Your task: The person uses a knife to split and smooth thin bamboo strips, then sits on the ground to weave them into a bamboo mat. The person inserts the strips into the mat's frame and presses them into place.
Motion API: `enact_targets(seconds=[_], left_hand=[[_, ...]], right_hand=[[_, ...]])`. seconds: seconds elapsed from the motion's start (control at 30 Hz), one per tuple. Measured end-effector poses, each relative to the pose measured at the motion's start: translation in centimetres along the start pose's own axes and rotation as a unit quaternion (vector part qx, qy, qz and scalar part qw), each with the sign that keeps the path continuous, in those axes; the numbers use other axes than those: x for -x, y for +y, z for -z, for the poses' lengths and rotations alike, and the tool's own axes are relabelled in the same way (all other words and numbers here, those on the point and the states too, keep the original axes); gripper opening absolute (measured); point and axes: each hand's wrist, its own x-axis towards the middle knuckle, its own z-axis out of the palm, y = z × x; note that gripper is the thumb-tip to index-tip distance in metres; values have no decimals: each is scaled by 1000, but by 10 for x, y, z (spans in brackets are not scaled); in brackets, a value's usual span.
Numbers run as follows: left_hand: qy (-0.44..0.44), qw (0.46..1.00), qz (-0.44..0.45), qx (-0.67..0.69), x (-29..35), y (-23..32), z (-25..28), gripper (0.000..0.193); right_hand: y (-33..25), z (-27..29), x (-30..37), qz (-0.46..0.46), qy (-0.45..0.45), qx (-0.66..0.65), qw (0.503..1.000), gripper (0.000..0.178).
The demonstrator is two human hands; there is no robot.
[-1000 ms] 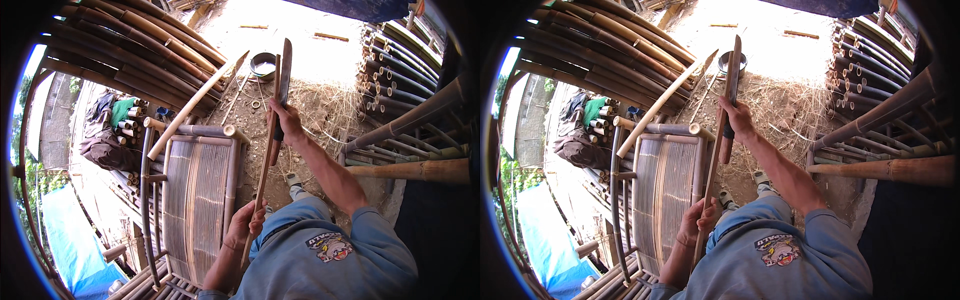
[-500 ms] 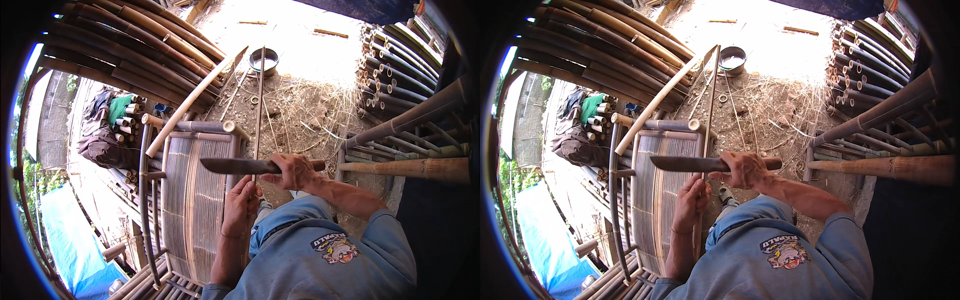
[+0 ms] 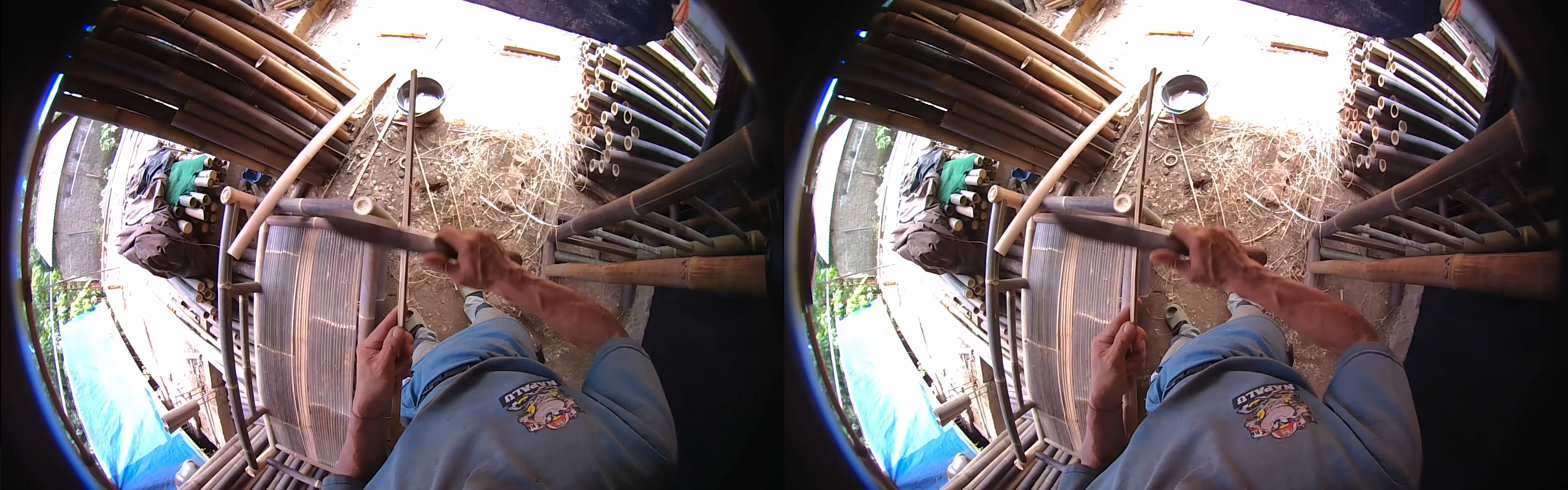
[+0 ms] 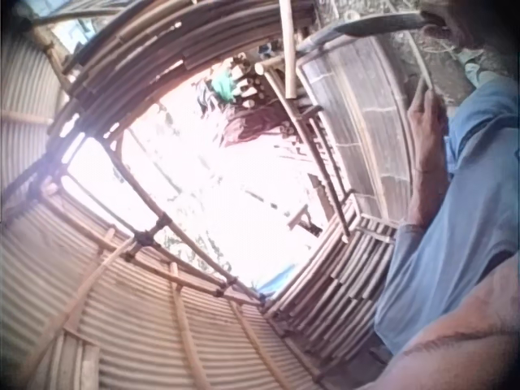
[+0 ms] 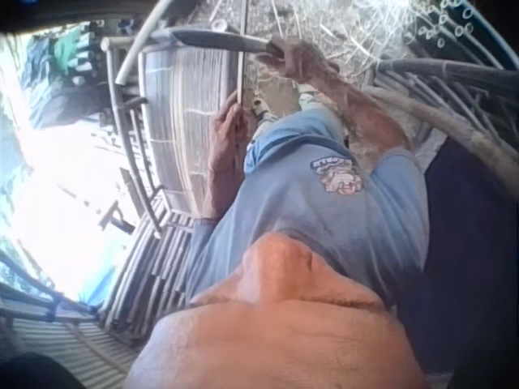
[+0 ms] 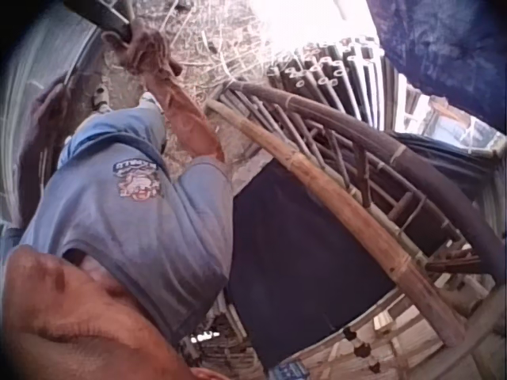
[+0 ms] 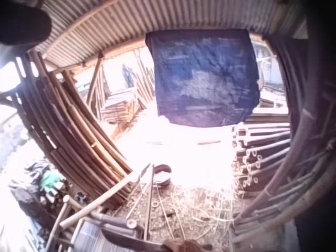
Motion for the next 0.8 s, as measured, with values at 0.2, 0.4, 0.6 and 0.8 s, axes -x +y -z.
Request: enact_targets(seconds=[0.2, 0.4, 0.6, 0.8], left_hand=[[-5, 999, -1, -33, 15, -13, -4, 44], [-32, 998, 26, -37, 32, -10, 5, 47], [-41, 991, 76, -105, 122, -32, 70, 52], [70, 987, -20, -143, 27, -17, 56, 36]], right_hand=[[38, 26, -46, -93, 61, 70, 991, 61], [74, 44, -58, -23, 94, 142, 985, 64], [160, 180, -71, -329, 280, -80, 898, 72], [67, 80, -42, -119, 129, 7, 984, 65]])
